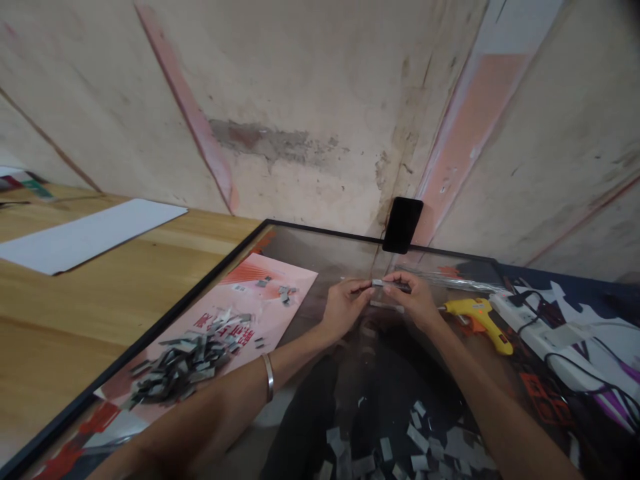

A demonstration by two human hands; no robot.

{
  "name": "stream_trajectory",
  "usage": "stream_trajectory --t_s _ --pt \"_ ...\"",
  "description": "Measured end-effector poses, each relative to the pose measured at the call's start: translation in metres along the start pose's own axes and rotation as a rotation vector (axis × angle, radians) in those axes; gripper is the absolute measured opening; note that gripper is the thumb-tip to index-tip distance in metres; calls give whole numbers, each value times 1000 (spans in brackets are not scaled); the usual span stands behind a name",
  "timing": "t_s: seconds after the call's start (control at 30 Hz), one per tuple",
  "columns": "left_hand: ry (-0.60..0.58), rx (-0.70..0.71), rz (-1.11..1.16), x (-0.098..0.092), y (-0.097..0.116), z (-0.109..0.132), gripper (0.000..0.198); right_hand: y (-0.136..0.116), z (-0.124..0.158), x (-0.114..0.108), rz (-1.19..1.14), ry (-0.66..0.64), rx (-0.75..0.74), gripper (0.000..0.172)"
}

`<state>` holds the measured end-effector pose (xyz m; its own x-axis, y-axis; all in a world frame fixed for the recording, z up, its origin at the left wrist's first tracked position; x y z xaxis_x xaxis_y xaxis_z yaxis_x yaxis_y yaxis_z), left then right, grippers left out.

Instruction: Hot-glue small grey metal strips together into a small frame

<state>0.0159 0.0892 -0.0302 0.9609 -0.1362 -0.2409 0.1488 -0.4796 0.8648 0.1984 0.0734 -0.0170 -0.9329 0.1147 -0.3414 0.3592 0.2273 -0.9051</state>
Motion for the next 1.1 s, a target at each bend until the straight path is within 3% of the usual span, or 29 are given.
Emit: stream_trajectory --t_s 1.1 --pt "4 -4 -22 -1 6 -2 19 -5 1 -2 27 5 -14 25"
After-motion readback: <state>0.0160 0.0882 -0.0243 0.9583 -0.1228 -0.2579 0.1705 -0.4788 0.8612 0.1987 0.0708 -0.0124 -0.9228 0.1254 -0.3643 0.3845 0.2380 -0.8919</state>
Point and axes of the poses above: each hand's wrist, its own z-axis away from the middle knuckle, its own x-axis out of the palm, y = z × x, the point moved 1 cm from there along -z, towards the middle knuckle
